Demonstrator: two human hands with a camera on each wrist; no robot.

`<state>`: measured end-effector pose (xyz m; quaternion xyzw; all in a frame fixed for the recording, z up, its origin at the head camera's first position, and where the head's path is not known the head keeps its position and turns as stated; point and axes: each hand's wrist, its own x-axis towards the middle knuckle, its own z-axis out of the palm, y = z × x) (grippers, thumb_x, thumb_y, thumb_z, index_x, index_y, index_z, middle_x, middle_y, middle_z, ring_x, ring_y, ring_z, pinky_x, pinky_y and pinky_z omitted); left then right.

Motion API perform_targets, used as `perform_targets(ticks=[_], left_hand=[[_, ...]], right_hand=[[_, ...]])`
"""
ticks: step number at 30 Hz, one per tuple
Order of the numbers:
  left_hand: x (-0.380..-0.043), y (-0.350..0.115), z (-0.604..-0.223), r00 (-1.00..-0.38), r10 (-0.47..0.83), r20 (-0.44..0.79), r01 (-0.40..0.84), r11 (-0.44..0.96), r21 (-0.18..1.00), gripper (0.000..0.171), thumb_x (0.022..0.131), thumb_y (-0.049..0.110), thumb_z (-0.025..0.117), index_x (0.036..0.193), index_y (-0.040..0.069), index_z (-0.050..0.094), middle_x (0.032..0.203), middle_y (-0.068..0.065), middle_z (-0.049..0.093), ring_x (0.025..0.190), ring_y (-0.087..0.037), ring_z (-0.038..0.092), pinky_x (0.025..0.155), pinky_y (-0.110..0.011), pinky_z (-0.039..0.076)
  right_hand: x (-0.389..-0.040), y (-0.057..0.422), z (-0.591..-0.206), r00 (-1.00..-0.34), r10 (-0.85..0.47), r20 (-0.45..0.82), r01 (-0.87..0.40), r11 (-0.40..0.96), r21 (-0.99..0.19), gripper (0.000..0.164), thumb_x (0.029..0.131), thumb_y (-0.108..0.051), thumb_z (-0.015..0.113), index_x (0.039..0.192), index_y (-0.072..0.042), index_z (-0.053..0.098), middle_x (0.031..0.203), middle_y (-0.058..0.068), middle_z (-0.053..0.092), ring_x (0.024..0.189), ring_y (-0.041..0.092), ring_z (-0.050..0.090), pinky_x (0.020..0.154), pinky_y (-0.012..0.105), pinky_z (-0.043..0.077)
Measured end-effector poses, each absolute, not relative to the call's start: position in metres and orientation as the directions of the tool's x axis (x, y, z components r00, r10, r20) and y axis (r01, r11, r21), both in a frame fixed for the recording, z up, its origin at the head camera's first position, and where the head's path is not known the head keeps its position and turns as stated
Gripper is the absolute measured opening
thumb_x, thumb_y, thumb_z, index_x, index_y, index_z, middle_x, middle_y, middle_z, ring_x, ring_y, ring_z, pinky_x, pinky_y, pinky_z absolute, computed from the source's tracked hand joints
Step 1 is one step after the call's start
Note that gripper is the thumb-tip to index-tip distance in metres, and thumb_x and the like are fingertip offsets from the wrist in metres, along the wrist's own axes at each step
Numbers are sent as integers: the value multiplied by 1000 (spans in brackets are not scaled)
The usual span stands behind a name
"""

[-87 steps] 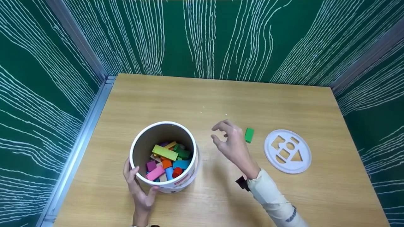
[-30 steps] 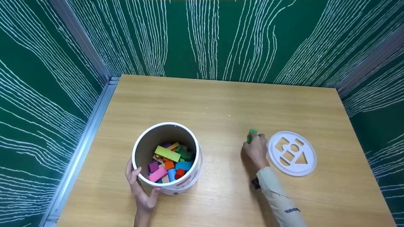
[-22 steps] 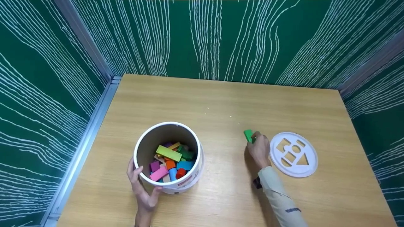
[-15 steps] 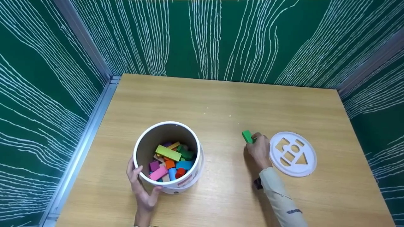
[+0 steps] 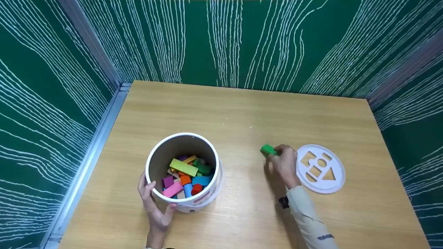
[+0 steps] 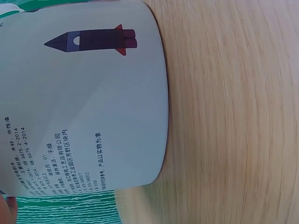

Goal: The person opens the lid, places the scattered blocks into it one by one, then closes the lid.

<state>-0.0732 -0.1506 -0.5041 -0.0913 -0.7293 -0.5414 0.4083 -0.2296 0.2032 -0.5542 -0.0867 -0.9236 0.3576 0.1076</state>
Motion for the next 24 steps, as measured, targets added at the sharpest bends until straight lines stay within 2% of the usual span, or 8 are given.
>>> perform_targets(ticks=[5, 15, 24], left_hand=[[-73, -151, -504, -652, -310, 692, 577, 390, 718, 66, 74, 43, 62, 113, -4, 37, 131, -33, 21, 120, -40, 25, 99, -47, 27], [-74, -151, -505, -656, -306, 690, 584, 372, 721, 66, 74, 42, 62, 114, -3, 36, 133, -32, 20, 121, -39, 24, 101, -44, 27], [-74, -151, -505, -633, -307, 711, 602, 383, 701, 67, 74, 45, 61, 112, -4, 37, 131, -33, 21, 121, -39, 25, 102, -39, 26]], right_hand=[[-226, 197, -538, -956, 209, 207, 13, 733, -680, 18, 67, -11, 68, 82, -1, 66, 75, 9, 64, 67, 19, 59, 60, 32, 50], [-217, 184, -503, -950, 174, 260, -62, 710, -701, 17, 67, -5, 66, 83, -1, 66, 78, 11, 65, 70, 23, 62, 60, 32, 52], [-202, 164, -464, -915, 97, 392, -228, 676, -701, 16, 66, -2, 68, 82, -1, 65, 77, 9, 65, 68, 20, 62, 63, 29, 53]])
